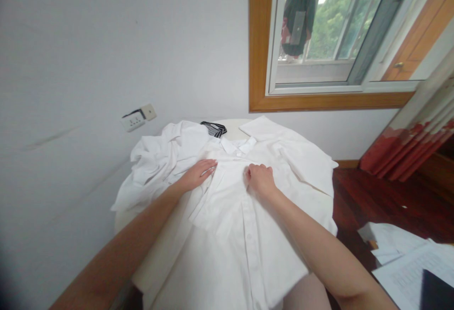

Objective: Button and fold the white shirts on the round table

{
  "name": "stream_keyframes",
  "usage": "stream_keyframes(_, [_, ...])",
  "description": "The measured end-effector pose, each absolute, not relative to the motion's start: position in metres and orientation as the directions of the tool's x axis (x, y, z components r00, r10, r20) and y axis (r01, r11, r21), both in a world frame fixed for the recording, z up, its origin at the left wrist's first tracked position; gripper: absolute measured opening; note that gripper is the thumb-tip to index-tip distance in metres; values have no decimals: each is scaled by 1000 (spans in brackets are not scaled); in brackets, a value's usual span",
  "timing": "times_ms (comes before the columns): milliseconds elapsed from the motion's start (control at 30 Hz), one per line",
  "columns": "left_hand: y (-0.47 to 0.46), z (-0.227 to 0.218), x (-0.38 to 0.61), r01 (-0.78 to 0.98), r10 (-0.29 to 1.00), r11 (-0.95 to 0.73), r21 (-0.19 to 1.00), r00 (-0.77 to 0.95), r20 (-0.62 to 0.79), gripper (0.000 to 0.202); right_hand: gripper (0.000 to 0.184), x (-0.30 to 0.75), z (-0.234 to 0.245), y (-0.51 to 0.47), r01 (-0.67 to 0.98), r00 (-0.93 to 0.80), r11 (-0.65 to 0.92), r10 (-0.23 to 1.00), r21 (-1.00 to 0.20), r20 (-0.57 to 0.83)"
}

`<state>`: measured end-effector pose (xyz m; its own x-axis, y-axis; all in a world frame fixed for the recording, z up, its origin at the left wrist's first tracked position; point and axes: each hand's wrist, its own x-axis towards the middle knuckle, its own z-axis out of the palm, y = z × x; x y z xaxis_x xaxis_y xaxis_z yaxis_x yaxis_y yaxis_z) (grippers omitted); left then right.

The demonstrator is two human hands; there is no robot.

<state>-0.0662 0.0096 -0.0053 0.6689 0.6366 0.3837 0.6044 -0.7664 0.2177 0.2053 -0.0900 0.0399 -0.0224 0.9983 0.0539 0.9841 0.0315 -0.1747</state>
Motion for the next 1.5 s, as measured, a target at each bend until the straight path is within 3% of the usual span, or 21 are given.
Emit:
stream_keyframes(200, [10,-5,-65,597,631,-771,219,674,385,44,53,203,42,-103,995,-79,81,996,-62,39])
stream_keyframes(467, [12,-8,-66,595,628,-774,218,677,382,43,40,191,39,-109,995,-97,94,981,25,169])
stream_keyframes(900, [10,-4,-65,601,633,-770,214,679,372,45,31,183,31,-109,987,-152,145,980,66,128])
stream_keyframes(1200, [10,-7,-65,598,635,-769,225,679,368,44,33,257,44,-87,997,38,-33,996,72,-80])
stream_keyframes(1367, [8,-2,-65,598,635,-769,226,674,378,43,36,289,42,-73,976,213,-211,977,61,-29])
stream_keyframes(1500, [-10,16,-60,607,624,-773,187,674,396,45,36,288,41,-72,977,212,-212,977,35,-2])
